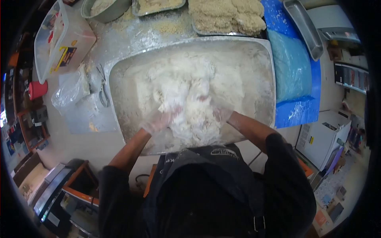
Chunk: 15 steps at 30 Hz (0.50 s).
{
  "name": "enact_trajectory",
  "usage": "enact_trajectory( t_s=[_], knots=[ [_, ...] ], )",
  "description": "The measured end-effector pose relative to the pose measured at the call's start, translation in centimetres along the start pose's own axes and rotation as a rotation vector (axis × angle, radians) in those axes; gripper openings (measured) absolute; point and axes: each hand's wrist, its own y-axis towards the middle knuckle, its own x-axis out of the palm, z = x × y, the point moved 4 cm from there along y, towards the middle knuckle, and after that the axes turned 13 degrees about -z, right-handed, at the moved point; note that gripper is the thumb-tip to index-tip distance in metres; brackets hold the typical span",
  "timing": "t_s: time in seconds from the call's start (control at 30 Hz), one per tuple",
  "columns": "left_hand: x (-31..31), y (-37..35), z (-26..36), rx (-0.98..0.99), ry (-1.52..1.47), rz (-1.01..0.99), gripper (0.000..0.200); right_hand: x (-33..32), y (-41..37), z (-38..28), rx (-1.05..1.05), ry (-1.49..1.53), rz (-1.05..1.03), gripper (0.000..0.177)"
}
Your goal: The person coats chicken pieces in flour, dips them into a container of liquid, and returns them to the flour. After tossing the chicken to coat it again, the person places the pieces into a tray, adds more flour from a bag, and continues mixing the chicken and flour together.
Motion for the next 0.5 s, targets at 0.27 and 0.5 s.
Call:
enact_trajectory(
  t_s=[0.27,0.5],
  knots=[
    [-0.5,-6.3,10.6,-0.626,1.201,0.861,0.069,-8.7,-6.4,-4.7,0.096,-0.116,0.702,0.052],
    [-7.0,7.0,7.4,0.102,0.634,0.482,0.073,-9.3,7.2,6.6,-0.171,-0.362,0.107,0.059]
  ],
)
